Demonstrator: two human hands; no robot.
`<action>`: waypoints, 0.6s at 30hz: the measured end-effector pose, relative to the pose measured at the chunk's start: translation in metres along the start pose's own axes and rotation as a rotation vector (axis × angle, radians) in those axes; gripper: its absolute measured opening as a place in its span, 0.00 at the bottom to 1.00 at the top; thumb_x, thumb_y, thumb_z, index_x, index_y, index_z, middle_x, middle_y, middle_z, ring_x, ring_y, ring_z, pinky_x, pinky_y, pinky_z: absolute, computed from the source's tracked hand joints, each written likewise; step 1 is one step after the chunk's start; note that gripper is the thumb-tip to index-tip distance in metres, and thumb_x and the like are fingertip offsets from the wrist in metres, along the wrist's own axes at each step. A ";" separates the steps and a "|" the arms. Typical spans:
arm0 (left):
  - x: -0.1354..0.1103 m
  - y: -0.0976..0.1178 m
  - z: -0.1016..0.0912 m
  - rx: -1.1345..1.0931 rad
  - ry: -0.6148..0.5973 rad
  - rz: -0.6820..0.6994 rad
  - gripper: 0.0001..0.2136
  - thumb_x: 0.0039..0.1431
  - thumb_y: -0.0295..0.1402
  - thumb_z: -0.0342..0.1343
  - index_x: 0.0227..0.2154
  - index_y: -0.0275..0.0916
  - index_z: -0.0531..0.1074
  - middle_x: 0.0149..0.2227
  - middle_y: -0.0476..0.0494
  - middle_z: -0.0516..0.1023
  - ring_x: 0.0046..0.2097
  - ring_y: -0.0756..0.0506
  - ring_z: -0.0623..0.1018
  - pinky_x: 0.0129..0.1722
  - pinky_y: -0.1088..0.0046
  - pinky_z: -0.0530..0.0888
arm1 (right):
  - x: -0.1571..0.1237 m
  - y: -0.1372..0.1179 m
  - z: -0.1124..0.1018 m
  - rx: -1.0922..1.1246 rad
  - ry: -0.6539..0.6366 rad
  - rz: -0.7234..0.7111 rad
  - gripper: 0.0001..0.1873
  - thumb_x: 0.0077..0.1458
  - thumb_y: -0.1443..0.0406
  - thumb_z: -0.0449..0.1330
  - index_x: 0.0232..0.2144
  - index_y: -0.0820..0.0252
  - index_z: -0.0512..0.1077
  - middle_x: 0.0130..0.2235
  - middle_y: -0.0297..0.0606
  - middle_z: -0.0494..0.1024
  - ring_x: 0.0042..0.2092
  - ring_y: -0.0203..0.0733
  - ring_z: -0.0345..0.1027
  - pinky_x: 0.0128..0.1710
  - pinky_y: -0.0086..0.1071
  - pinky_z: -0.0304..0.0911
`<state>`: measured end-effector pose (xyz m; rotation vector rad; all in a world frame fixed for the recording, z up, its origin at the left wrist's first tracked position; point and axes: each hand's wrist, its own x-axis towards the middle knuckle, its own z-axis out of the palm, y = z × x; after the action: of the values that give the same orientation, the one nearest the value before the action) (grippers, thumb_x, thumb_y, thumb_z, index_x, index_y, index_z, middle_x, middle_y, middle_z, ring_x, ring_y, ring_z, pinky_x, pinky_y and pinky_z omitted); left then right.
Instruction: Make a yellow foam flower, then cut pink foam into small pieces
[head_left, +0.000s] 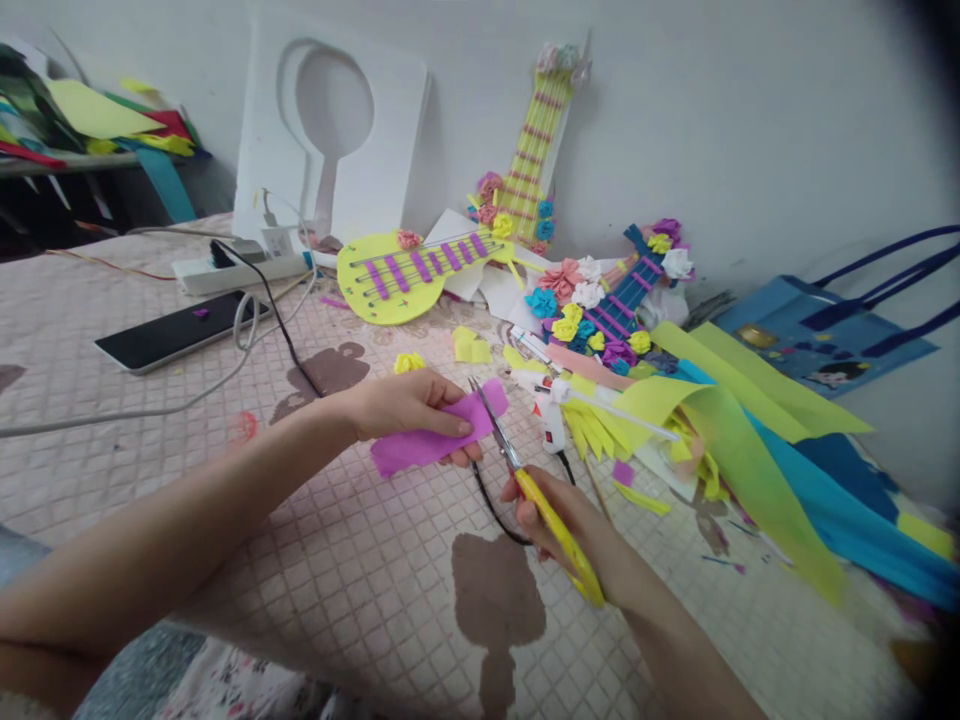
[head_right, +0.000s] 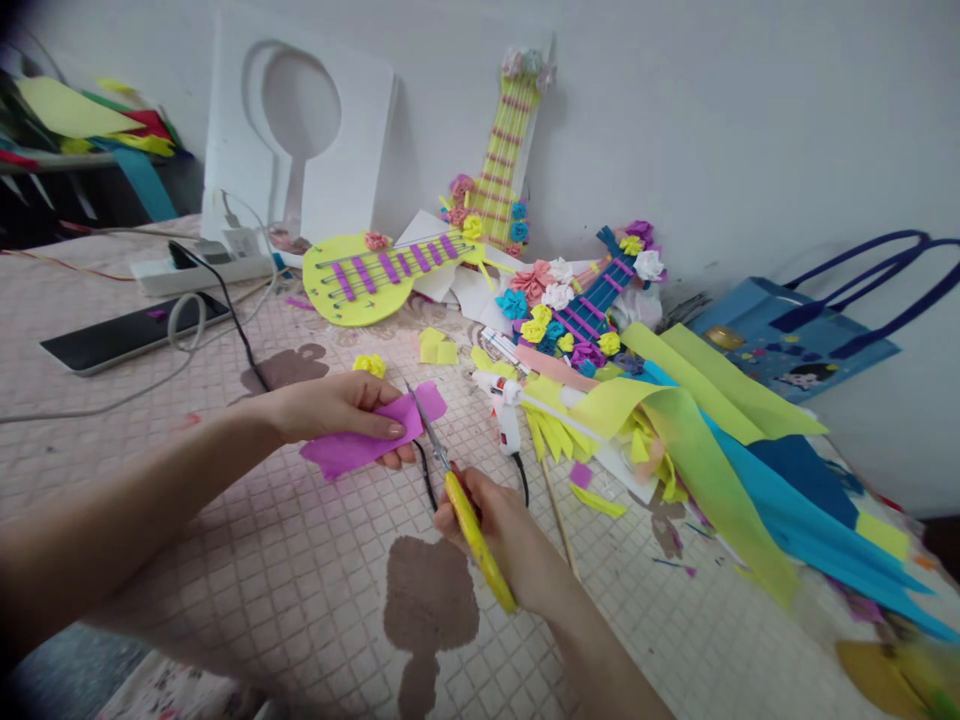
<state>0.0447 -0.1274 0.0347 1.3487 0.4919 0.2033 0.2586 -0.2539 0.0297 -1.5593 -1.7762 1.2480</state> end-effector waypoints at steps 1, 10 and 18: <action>0.000 0.000 0.000 0.000 -0.001 0.002 0.06 0.55 0.33 0.59 0.32 0.35 0.76 0.31 0.44 0.80 0.31 0.51 0.78 0.39 0.75 0.75 | 0.000 0.001 0.000 -0.004 0.000 0.005 0.26 0.52 0.41 0.52 0.32 0.58 0.65 0.25 0.29 0.61 0.24 0.32 0.54 0.21 0.25 0.54; 0.000 -0.002 -0.003 -0.013 0.001 0.007 0.08 0.55 0.35 0.60 0.35 0.35 0.77 0.33 0.42 0.80 0.32 0.50 0.79 0.40 0.73 0.75 | 0.002 0.012 -0.001 0.044 -0.010 0.060 0.21 0.53 0.46 0.55 0.29 0.57 0.63 0.22 0.28 0.62 0.21 0.30 0.54 0.19 0.24 0.54; 0.004 -0.008 0.005 0.020 0.001 0.005 0.07 0.55 0.34 0.59 0.33 0.36 0.74 0.33 0.44 0.80 0.32 0.50 0.79 0.36 0.76 0.75 | 0.010 0.016 0.008 0.207 0.124 0.078 0.21 0.47 0.48 0.60 0.29 0.57 0.63 0.23 0.28 0.63 0.20 0.29 0.53 0.16 0.25 0.53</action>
<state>0.0495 -0.1315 0.0268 1.3696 0.4931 0.2032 0.2581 -0.2474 0.0099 -1.5632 -1.4729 1.2960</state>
